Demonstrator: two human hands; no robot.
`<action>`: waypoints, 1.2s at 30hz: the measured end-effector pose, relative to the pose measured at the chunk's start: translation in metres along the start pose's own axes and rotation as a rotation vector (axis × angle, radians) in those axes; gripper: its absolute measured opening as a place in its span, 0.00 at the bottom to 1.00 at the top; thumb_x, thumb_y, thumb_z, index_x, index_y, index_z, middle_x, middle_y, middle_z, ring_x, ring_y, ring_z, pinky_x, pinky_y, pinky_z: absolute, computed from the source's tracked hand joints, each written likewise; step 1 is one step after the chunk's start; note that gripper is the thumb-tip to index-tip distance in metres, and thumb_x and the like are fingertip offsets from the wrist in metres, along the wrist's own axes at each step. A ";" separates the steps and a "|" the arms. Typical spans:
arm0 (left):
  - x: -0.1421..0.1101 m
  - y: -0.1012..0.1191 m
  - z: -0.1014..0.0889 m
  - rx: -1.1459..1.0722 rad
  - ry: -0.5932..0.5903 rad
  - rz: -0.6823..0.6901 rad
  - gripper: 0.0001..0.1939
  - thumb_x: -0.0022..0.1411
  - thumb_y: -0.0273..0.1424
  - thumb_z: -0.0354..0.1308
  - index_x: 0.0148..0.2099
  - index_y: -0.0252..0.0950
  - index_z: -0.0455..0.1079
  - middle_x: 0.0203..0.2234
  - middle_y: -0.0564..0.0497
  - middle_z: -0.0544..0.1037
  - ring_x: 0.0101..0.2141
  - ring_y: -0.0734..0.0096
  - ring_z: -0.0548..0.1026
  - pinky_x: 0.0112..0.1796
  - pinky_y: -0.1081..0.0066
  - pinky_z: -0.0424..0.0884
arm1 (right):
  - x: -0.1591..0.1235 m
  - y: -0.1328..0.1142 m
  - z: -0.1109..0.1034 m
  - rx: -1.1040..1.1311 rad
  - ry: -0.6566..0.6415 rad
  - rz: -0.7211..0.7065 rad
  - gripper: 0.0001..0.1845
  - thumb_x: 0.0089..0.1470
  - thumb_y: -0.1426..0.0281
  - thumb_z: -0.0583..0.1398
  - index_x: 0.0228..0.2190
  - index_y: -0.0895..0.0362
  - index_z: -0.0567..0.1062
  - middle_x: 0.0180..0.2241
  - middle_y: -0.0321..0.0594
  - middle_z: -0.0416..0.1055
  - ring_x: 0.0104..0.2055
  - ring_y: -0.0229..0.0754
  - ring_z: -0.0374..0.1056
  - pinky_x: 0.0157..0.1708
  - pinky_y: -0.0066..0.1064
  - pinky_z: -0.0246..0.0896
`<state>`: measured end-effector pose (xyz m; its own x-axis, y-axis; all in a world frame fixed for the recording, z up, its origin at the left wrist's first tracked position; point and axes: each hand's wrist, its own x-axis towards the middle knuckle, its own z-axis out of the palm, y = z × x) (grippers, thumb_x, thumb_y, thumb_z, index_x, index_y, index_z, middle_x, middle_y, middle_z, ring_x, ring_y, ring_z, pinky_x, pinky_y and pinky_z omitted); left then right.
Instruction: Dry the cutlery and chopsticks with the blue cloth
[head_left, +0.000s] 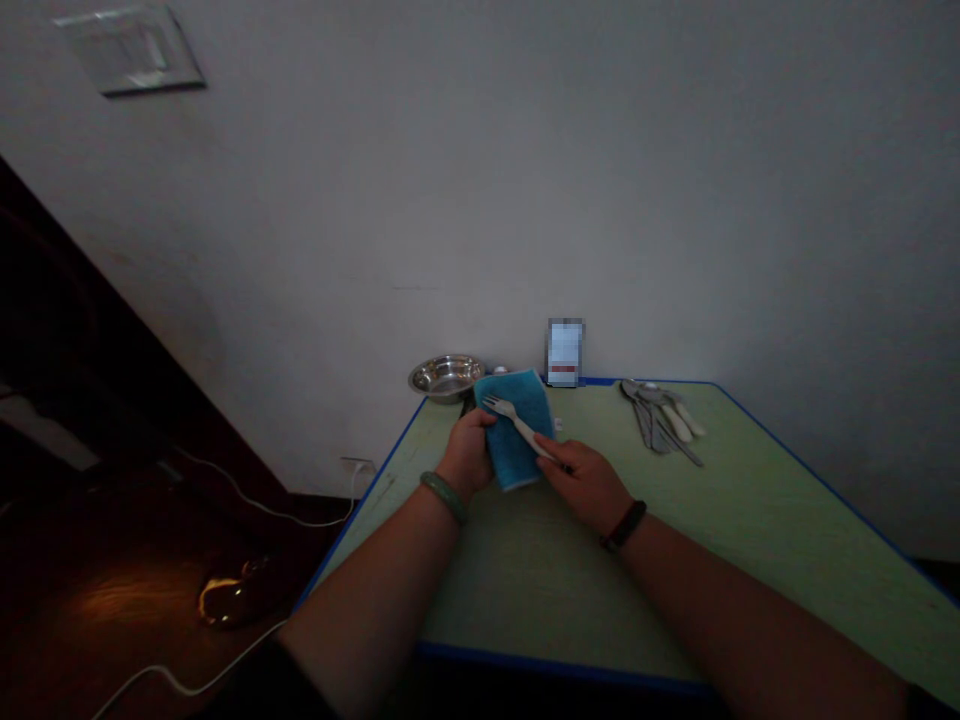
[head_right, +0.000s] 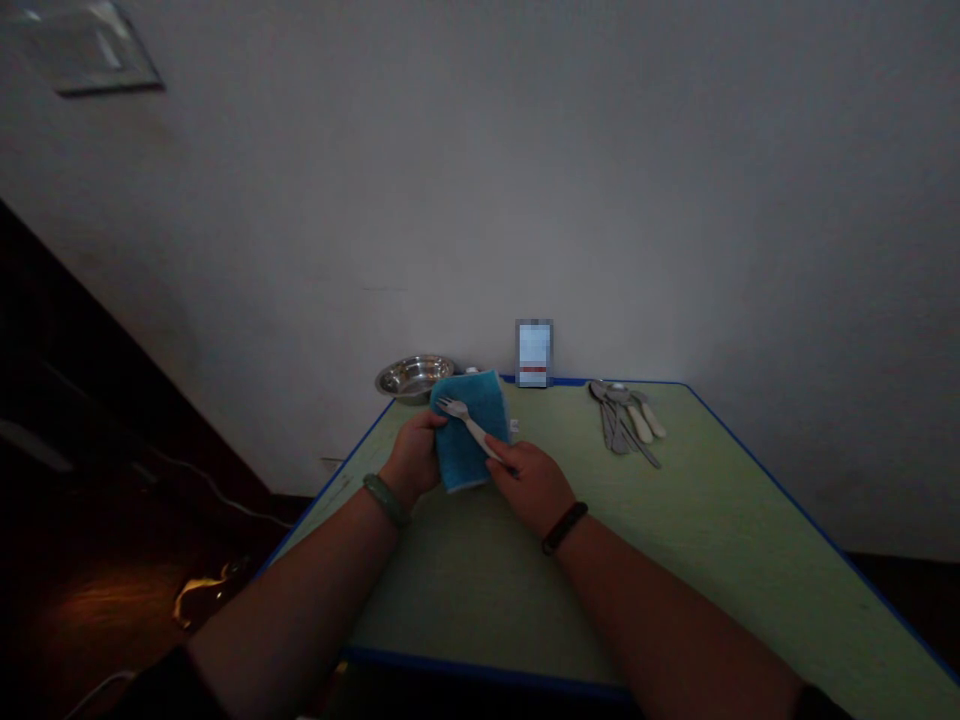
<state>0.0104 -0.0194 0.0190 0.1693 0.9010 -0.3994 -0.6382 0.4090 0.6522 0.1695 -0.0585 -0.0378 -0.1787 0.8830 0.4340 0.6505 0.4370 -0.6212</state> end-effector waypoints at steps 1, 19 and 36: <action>0.001 -0.001 0.000 0.002 -0.007 -0.006 0.23 0.44 0.24 0.51 0.45 0.30 0.73 0.29 0.43 0.82 0.34 0.51 0.81 0.40 0.51 0.77 | 0.000 0.000 0.000 -0.003 0.001 0.002 0.22 0.59 0.66 0.56 0.53 0.57 0.75 0.32 0.44 0.75 0.33 0.43 0.70 0.38 0.36 0.67; 0.000 -0.004 0.000 -0.001 -0.049 -0.006 0.24 0.42 0.23 0.51 0.45 0.30 0.72 0.31 0.44 0.82 0.35 0.53 0.81 0.42 0.53 0.77 | 0.000 -0.002 0.000 -0.018 0.007 0.004 0.21 0.59 0.66 0.56 0.53 0.54 0.76 0.32 0.42 0.75 0.33 0.43 0.70 0.38 0.36 0.67; -0.001 -0.004 -0.001 0.058 -0.053 0.006 0.19 0.42 0.22 0.50 0.39 0.32 0.72 0.27 0.44 0.81 0.35 0.54 0.81 0.41 0.55 0.77 | 0.000 0.000 0.003 0.017 0.025 -0.008 0.21 0.59 0.66 0.56 0.52 0.54 0.76 0.35 0.44 0.77 0.37 0.43 0.72 0.42 0.37 0.67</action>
<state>0.0118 -0.0215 0.0164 0.2064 0.9091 -0.3619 -0.5946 0.4103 0.6915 0.1678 -0.0579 -0.0397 -0.1651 0.8748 0.4554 0.6366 0.4472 -0.6282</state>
